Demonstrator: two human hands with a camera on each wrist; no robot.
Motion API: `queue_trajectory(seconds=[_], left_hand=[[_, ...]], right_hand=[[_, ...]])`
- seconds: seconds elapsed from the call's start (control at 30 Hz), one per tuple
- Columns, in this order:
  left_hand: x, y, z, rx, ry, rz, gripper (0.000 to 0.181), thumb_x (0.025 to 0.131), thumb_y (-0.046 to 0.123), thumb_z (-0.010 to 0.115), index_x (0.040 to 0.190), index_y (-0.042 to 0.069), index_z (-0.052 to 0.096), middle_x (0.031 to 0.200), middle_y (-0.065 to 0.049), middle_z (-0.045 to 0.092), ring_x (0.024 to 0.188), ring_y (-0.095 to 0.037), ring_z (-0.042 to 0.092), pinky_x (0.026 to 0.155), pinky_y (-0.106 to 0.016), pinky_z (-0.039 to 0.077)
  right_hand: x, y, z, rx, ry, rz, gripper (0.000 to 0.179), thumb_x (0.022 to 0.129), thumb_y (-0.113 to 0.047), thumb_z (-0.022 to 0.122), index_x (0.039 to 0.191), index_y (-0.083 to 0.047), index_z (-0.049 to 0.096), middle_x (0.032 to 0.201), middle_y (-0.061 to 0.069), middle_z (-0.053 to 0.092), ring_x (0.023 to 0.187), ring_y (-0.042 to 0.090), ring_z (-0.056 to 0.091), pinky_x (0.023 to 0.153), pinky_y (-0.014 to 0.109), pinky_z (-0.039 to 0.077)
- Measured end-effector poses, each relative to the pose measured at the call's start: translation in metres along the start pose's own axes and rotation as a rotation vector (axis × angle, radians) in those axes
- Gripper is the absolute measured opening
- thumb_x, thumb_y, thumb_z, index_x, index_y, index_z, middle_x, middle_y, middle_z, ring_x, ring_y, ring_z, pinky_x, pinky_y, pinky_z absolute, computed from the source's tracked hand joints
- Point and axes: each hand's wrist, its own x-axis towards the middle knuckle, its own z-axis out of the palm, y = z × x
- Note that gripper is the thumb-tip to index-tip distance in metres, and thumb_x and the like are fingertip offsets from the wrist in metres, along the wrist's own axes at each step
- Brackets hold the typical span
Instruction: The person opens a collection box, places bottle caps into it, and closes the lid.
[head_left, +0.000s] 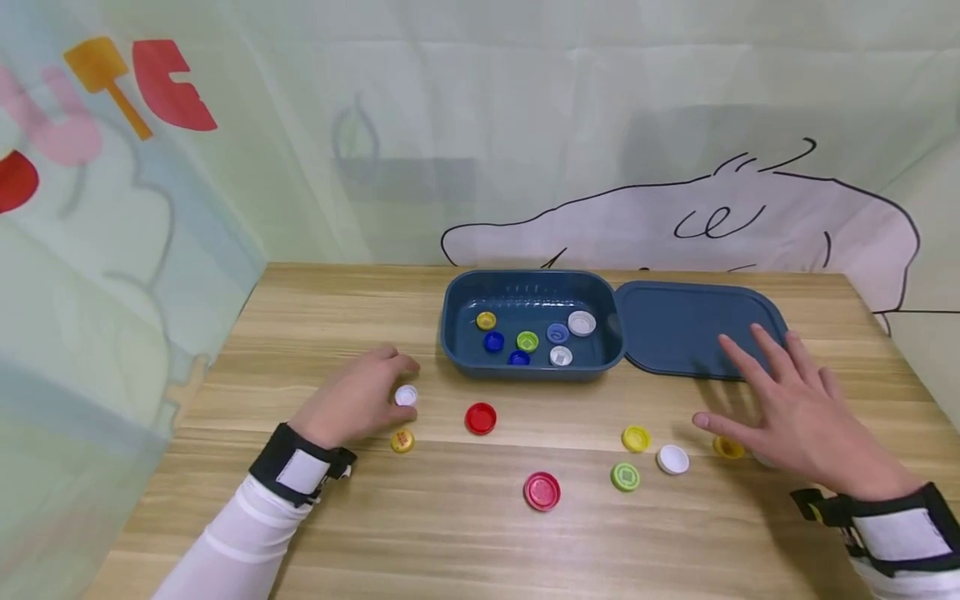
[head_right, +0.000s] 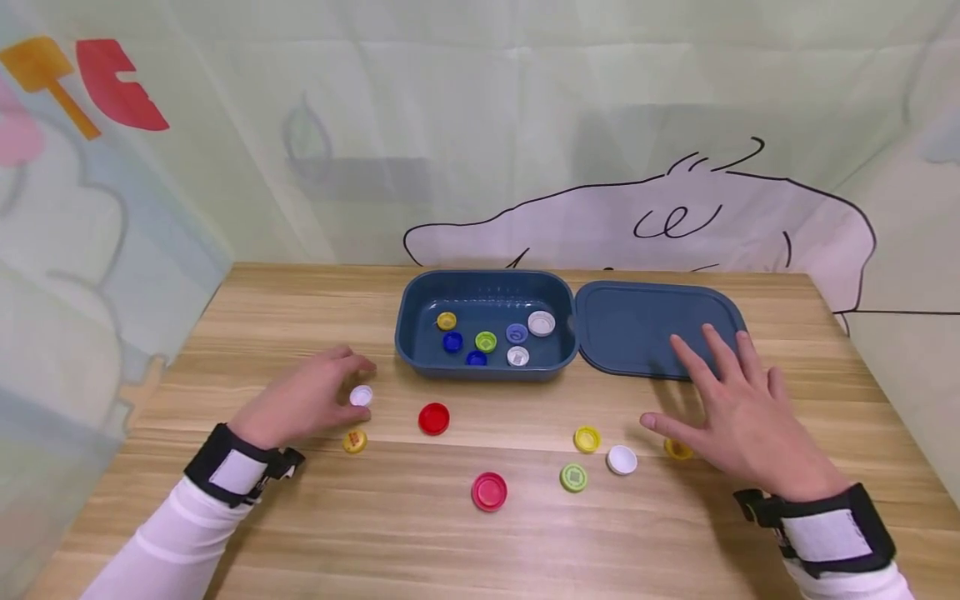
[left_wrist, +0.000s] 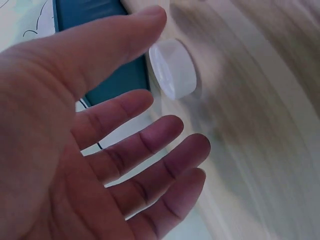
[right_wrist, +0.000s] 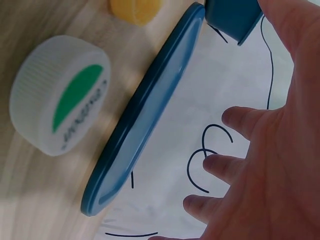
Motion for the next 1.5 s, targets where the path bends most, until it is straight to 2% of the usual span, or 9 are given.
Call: queue_trajectory(seconds=[0.27, 0.47, 0.67, 0.77, 0.87, 0.97, 1.13, 1.27, 1.5], left_hand=[[-0.001, -0.001, 0.004, -0.037, 0.002, 0.018, 0.020, 0.079, 0.021, 0.072, 0.097, 0.013, 0.068, 0.090, 0.001, 0.062, 0.076, -0.011, 0.053, 0.071, -0.033, 0.052], [0.003, -0.001, -0.008, -0.058, 0.044, 0.026, 0.024, 0.081, 0.018, 0.073, 0.102, 0.009, 0.067, 0.093, -0.003, 0.060, 0.078, -0.013, 0.054, 0.072, -0.034, 0.053], [0.023, 0.011, -0.035, 0.001, 0.167, 0.072, 0.031, 0.082, 0.020, 0.074, 0.109, 0.009, 0.065, 0.099, -0.003, 0.060, 0.084, -0.014, 0.054, 0.077, -0.035, 0.053], [0.036, 0.024, -0.046, 0.017, 0.183, 0.102, 0.033, 0.082, 0.022, 0.074, 0.111, 0.010, 0.064, 0.101, -0.003, 0.060, 0.086, -0.014, 0.054, 0.080, -0.036, 0.053], [0.049, 0.037, -0.050, 0.018, 0.170, 0.139, 0.033, 0.083, 0.024, 0.074, 0.111, 0.009, 0.065, 0.102, -0.005, 0.061, 0.086, -0.015, 0.055, 0.081, -0.036, 0.053], [0.061, 0.047, -0.048, 0.035, 0.147, 0.155, 0.033, 0.083, 0.026, 0.073, 0.111, 0.008, 0.064, 0.102, -0.005, 0.062, 0.086, -0.015, 0.054, 0.082, -0.036, 0.053], [0.074, 0.054, -0.038, 0.073, 0.090, 0.131, 0.034, 0.085, 0.028, 0.071, 0.112, 0.010, 0.065, 0.103, -0.006, 0.063, 0.086, -0.017, 0.055, 0.083, -0.036, 0.054], [0.077, 0.055, -0.032, 0.108, 0.060, 0.120, 0.040, 0.084, 0.031, 0.072, 0.118, 0.011, 0.064, 0.109, -0.007, 0.064, 0.093, -0.020, 0.056, 0.085, -0.038, 0.053], [0.075, 0.051, -0.031, 0.096, 0.085, 0.104, 0.046, 0.084, 0.032, 0.072, 0.123, 0.011, 0.061, 0.114, -0.008, 0.061, 0.097, -0.021, 0.055, 0.087, -0.041, 0.051]], right_hand=[[-0.002, 0.000, 0.004, 0.008, -0.014, 0.006, 0.108, 0.074, -0.074, 0.060, 0.154, -0.022, 0.008, 0.157, 0.024, -0.003, 0.135, 0.039, -0.023, 0.093, 0.083, 0.009], [-0.001, 0.000, 0.005, -0.005, -0.019, 0.003, 0.109, 0.074, -0.073, 0.060, 0.154, -0.020, 0.009, 0.157, 0.025, -0.003, 0.134, 0.037, -0.025, 0.093, 0.083, 0.011], [-0.001, 0.000, 0.003, -0.006, -0.013, 0.002, 0.108, 0.074, -0.073, 0.060, 0.154, -0.019, 0.011, 0.156, 0.026, -0.001, 0.134, 0.036, -0.024, 0.092, 0.083, 0.013], [-0.002, 0.001, 0.003, -0.002, 0.001, -0.002, 0.107, 0.074, -0.074, 0.060, 0.154, -0.020, 0.011, 0.157, 0.025, -0.001, 0.135, 0.036, -0.023, 0.091, 0.082, 0.015], [-0.003, 0.000, 0.002, -0.003, 0.006, -0.004, 0.107, 0.074, -0.075, 0.059, 0.154, -0.020, 0.011, 0.157, 0.025, -0.001, 0.135, 0.036, -0.023, 0.091, 0.082, 0.015], [-0.002, -0.001, 0.003, -0.002, 0.002, -0.004, 0.108, 0.074, -0.074, 0.059, 0.154, -0.020, 0.011, 0.157, 0.026, -0.001, 0.135, 0.037, -0.023, 0.091, 0.082, 0.014], [-0.002, -0.001, 0.003, 0.006, 0.000, -0.003, 0.108, 0.074, -0.073, 0.061, 0.154, -0.019, 0.012, 0.157, 0.025, -0.003, 0.135, 0.039, -0.022, 0.093, 0.083, 0.012], [-0.003, -0.002, 0.002, 0.015, 0.010, -0.004, 0.108, 0.074, -0.074, 0.060, 0.154, -0.019, 0.012, 0.157, 0.024, -0.003, 0.136, 0.039, -0.021, 0.094, 0.083, 0.011], [-0.004, -0.002, 0.001, 0.019, 0.019, -0.011, 0.107, 0.075, -0.074, 0.059, 0.154, -0.020, 0.011, 0.157, 0.023, -0.004, 0.135, 0.039, -0.022, 0.092, 0.083, 0.011]])
